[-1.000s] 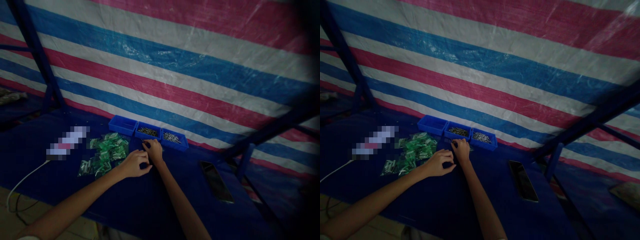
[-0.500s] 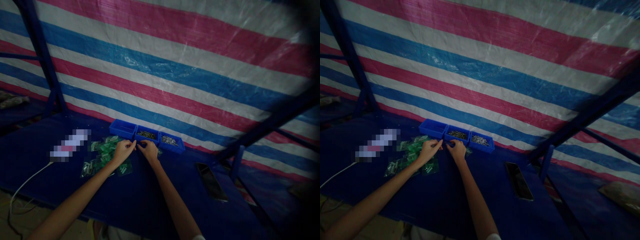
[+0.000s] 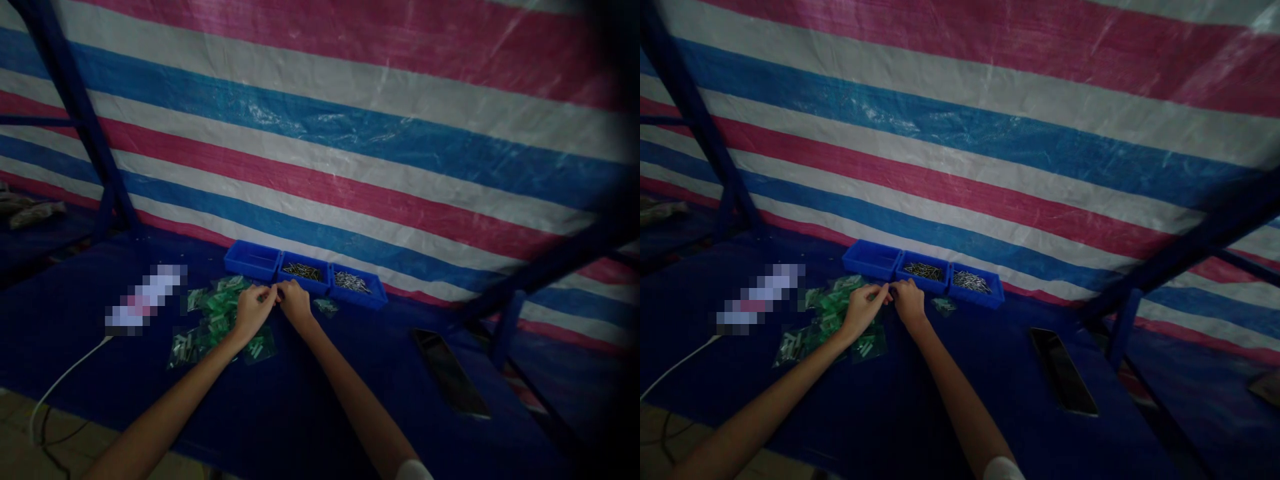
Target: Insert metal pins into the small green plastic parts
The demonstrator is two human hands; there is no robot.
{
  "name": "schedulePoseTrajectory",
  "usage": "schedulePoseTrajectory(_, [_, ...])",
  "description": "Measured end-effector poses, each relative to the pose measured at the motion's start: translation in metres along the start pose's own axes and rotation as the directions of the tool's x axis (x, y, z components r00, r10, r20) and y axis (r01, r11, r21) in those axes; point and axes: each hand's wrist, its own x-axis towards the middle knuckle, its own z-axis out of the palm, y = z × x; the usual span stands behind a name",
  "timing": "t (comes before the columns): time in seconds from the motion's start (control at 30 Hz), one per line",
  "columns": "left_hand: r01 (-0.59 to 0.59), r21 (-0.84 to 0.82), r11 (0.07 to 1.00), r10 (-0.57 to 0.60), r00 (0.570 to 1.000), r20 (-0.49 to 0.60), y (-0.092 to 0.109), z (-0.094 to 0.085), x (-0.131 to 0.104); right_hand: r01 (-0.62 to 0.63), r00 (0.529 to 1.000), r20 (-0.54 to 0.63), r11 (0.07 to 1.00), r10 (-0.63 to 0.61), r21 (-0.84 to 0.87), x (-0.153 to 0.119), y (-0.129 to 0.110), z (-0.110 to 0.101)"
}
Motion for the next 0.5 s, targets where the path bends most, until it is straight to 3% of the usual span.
schedulePoseTrajectory(0.13, [0.039, -0.015, 0.999, -0.038, 0.999, 0.021, 0.002, 0.002, -0.002, -0.027, 0.998, -0.045, 0.994, 0.032, 0.102, -0.014, 0.013, -0.001])
schedulePoseTrajectory(0.3, [0.054, -0.113, 0.992, -0.048, 0.998, 0.052, 0.009, -0.001, -0.001, 0.061, 0.998, -0.023, 0.965, -0.057, 0.253, -0.027, 0.028, -0.008])
schedulePoseTrajectory(0.5, [-0.127, -0.080, 0.989, 0.132, 0.989, 0.060, 0.029, -0.008, -0.003, -0.002, 1.000, 0.003, 0.971, 0.001, 0.239, -0.031, 0.028, -0.021])
